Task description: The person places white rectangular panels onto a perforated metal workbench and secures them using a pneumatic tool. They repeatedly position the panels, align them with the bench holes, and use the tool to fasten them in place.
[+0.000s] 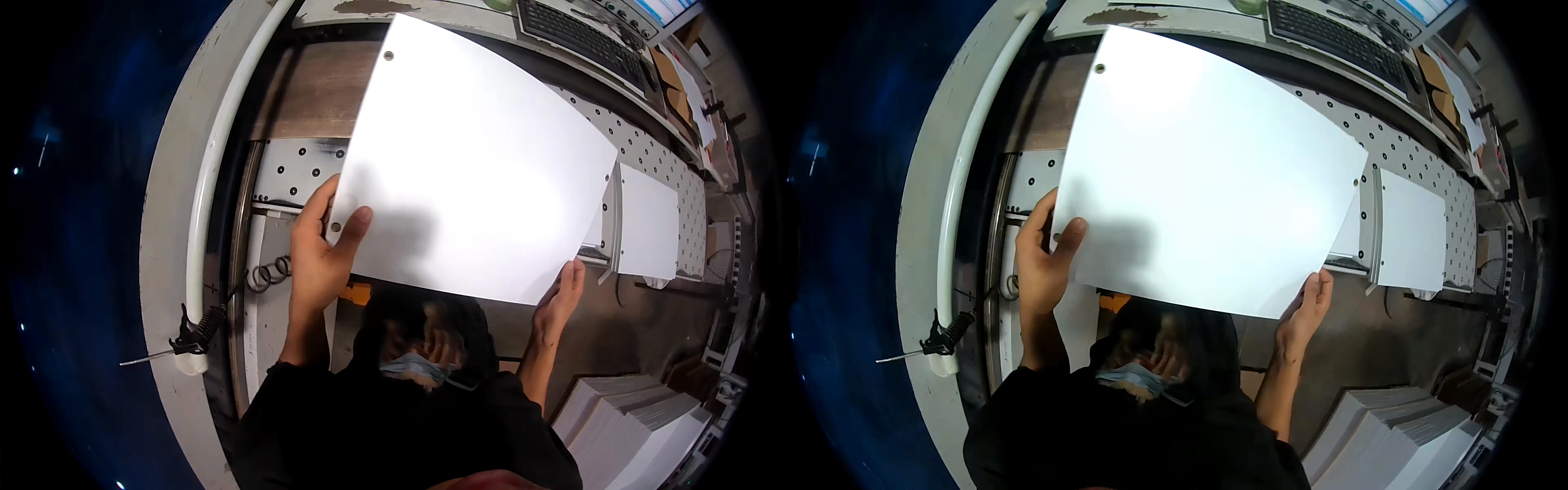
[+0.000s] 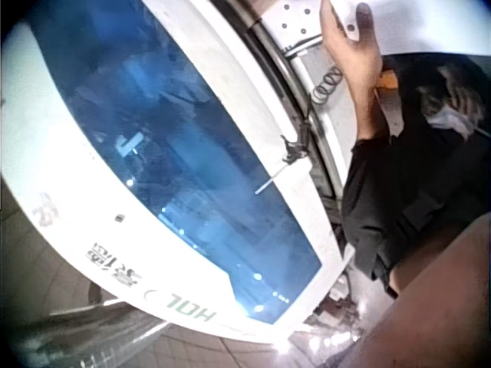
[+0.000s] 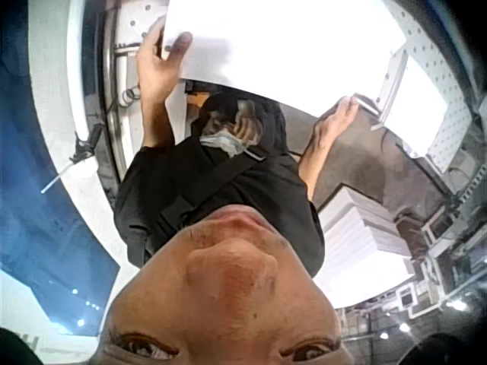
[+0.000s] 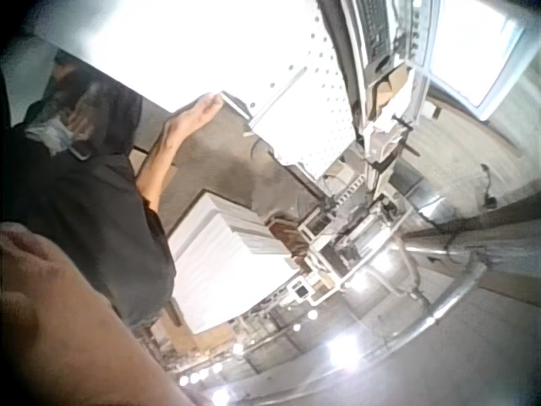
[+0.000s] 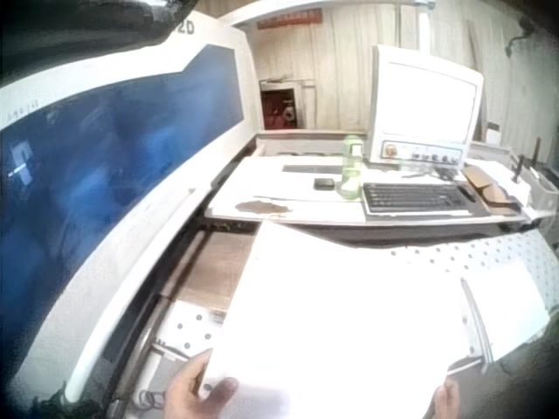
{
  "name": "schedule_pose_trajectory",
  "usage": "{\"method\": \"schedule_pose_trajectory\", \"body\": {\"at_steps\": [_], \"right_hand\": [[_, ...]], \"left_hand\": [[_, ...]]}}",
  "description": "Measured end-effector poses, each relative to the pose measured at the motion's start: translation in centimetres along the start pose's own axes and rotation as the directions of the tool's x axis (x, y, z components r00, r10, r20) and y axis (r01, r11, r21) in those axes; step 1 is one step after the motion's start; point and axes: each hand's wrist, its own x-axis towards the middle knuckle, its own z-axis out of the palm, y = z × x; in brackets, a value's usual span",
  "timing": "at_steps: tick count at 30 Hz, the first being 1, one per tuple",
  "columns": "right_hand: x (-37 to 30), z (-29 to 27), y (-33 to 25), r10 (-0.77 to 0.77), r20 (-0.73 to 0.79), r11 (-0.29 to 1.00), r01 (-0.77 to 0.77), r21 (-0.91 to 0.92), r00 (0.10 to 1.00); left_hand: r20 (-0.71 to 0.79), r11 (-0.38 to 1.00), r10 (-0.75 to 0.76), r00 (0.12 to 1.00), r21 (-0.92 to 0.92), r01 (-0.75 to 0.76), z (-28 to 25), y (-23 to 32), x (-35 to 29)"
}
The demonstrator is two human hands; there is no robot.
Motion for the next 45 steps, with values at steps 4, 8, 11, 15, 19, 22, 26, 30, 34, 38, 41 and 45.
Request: {"method": "schedule_pose_trajectory", "body": {"at_steps": [4,8,11,15,19,22,26,30,34,38,41,45], "right_hand": [[-0.2,-1.1,0.7,0.031,-0.037,0.999,-0.032,-0.008,0.999],[-0.5,-1.0,0.7,0.039,-0.066,0.999,-0.041,-0.025,0.997],[-0.1,-2.1,1.2,0.041,-0.046,0.998,-0.043,-0.043,0.998],[1.2,-4.5,1.7,0.056,-0.047,0.988,-0.062,-0.14,0.997],[2.1,-6.1,1.7,0.094,-0.048,0.971,-0.102,-0.218,0.994],[2.4,-7.1,1.7,0.107,-0.059,0.961,-0.119,-0.249,0.992],[2.9,-7.2,1.7,0.087,-0.07,0.949,-0.104,-0.297,0.994],[2.5,-7.3,1.3,0.003,-0.101,0.9,-0.047,-0.433,0.995],[3.8,-8.3,3.6,-0.089,-0.104,0.849,0.021,-0.528,0.991],[4.2,-7.5,2.2,-0.057,-0.198,0.808,-0.071,-0.584,0.979],[4.7,-9.6,3.2,-0.087,-0.234,0.77,-0.084,-0.633,0.968],[7.4,-12.9,2.5,-0.123,-0.273,0.718,-0.104,-0.688,0.954]], "left_hand": [[0.068,0.995,-0.028,0.997,-0.09,0.035,0.4,-0.2,0.0],[0.122,0.992,-0.048,0.991,-0.11,0.062,0.1,-0.4,0.3],[0.188,0.98,-0.036,0.982,-0.188,0.072,0.2,0.4,0.6],[0.322,0.947,-0.045,0.946,-0.289,0.143,-0.7,-0.2,1.3],[0.335,0.961,-0.091,0.938,-0.216,0.171,0.6,-1.4,2.1],[0.411,0.966,-0.11,0.905,-0.171,0.195,0.9,-1.9,2.7],[0.43,0.966,-0.059,0.901,-0.201,0.16,1.4,-3.0,2.8],[0.449,0.995,0.014,0.894,-0.097,0.033,2.8,-5.6,3.7],[0.292,0.978,-0.187,0.938,-0.033,0.205,4.7,-9.2,2.2],[0.472,0.941,-0.197,0.86,-0.154,0.3,7.0,-14.6,0.5],[0.488,0.961,-0.273,0.829,0.183,0.208,8.1,-16.3,0.1],[0.585,0.943,-0.233,0.777,0.329,0.035,10.9,-14.0,0.0]]}}
